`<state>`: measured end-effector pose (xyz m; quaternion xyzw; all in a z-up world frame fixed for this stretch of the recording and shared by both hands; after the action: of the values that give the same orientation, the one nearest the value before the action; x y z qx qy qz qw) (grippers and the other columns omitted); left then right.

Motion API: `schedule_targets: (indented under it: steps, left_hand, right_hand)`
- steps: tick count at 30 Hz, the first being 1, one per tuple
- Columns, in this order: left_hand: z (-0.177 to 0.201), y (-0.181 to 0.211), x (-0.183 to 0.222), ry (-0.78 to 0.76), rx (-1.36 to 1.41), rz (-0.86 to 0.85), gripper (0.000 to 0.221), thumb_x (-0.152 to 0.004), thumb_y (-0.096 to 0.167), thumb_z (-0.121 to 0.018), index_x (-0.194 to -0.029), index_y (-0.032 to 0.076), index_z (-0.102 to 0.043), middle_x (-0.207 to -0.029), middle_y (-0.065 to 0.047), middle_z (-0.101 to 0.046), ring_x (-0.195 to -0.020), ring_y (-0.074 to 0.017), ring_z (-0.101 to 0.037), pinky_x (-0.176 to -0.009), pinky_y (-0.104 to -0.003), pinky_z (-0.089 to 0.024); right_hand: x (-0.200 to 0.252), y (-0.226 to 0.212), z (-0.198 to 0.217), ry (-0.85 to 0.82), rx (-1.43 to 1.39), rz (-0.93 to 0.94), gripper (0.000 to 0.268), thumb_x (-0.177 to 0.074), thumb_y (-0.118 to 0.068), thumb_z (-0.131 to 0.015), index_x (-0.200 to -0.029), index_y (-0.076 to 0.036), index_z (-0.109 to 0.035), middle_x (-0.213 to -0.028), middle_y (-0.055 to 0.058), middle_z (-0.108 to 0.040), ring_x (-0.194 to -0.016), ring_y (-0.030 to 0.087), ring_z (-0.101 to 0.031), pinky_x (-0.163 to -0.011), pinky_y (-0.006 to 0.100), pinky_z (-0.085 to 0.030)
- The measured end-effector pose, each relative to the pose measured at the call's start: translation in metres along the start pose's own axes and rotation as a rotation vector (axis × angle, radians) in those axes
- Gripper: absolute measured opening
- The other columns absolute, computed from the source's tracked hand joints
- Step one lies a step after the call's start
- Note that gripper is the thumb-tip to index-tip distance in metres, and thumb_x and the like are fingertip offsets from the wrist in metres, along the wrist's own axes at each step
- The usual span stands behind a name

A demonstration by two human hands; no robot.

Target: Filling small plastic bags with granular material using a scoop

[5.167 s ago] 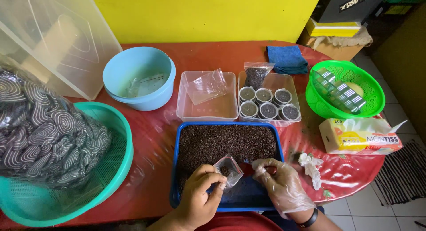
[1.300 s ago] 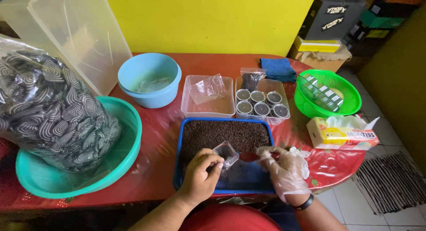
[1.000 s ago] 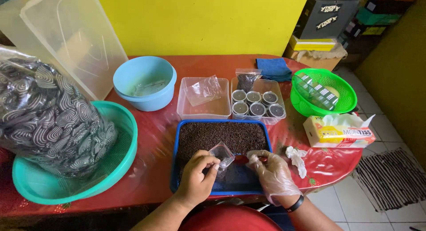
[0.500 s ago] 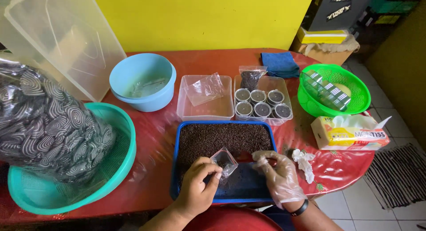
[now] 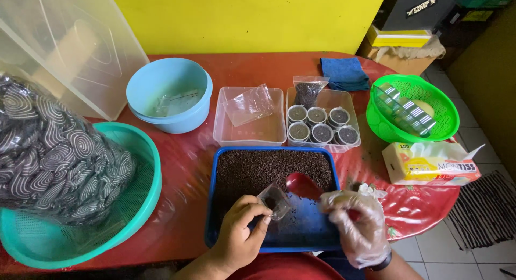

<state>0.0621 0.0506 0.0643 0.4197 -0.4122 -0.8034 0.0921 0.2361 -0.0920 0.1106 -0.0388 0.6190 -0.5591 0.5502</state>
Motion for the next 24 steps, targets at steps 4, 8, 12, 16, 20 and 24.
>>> schedule_targets:
  steps: [4,8,12,16,20,24]
  left_hand:
    - [0.000,0.002,-0.001,-0.010,-0.008,-0.003,0.009,-0.090,0.004,-0.063,-0.098,0.007,-0.068,-0.095,-0.010,-0.064,-0.085,-0.0229,-0.066,-0.079,-0.033,-0.055]
    - [0.000,0.003,-0.001,-0.004,-0.007,-0.013,0.008,-0.091,0.004,-0.063,-0.098,0.006,-0.068,-0.095,-0.010,-0.064,-0.084,-0.0234,-0.066,-0.077,-0.034,-0.055]
    - [0.000,0.004,-0.002,-0.007,-0.024,-0.021,0.008,-0.092,0.006,-0.061,-0.097,0.005,-0.068,-0.093,-0.011,-0.064,-0.084,-0.0237,-0.066,-0.078,-0.034,-0.055]
    - [-0.002,0.000,0.001,-0.008,-0.015,-0.003,0.008,-0.093,0.007,-0.062,-0.098,0.006,-0.069,-0.094,-0.010,-0.063,-0.084,-0.0236,-0.065,-0.080,-0.034,-0.053]
    - [-0.001,0.000,0.001,-0.002,-0.013,-0.014,0.008,-0.092,0.006,-0.062,-0.098,0.005,-0.068,-0.093,-0.011,-0.063,-0.083,-0.0236,-0.065,-0.077,-0.034,-0.054]
    - [-0.001,0.002,0.000,-0.005,-0.016,-0.019,0.008,-0.094,0.008,-0.061,-0.097,0.005,-0.068,-0.092,-0.011,-0.063,-0.081,-0.0241,-0.065,-0.076,-0.035,-0.054]
  right_hand:
    - [0.027,0.070,0.016,0.107,-0.077,-0.327,0.027,-0.096,-0.026,-0.064,-0.091,0.000,-0.073,-0.092,0.014,-0.079,-0.078,0.019,-0.075,-0.072,0.030,-0.061]
    - [0.066,0.121,0.014,0.065,-0.026,-0.665,0.026,-0.093,-0.020,-0.066,-0.099,0.002,-0.079,-0.090,0.013,-0.083,-0.065,0.019,-0.079,-0.061,0.026,-0.063]
    - [0.079,0.134,0.015,0.081,0.000,-0.810,0.026,-0.093,-0.017,-0.067,-0.105,0.002,-0.081,-0.087,0.014,-0.083,-0.067,0.019,-0.078,-0.064,0.026,-0.063]
    - [0.057,0.124,0.020,0.075,0.131,-0.597,0.025,-0.092,-0.025,-0.068,-0.099,-0.004,-0.080,-0.090,0.007,-0.084,-0.066,0.014,-0.079,-0.061,0.023,-0.062]
    - [0.044,0.118,0.017,0.035,0.224,-0.567,0.024,-0.091,-0.025,-0.068,-0.101,-0.008,-0.081,-0.092,0.005,-0.086,-0.074,0.013,-0.083,-0.068,0.022,-0.063]
    - [0.046,0.116,0.017,0.077,0.114,-0.586,0.023,-0.092,-0.020,-0.068,-0.102,-0.003,-0.079,-0.094,0.011,-0.085,-0.073,0.015,-0.081,-0.071,0.023,-0.064]
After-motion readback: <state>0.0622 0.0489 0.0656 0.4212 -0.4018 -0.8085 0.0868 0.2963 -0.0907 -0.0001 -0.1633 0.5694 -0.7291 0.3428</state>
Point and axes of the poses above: each hand's wrist, its own x-axis away from the middle knuckle, its own z-axis out of the back of the hand, y = z × x, the point moved 10 cm from there along -x, towards the middle knuckle
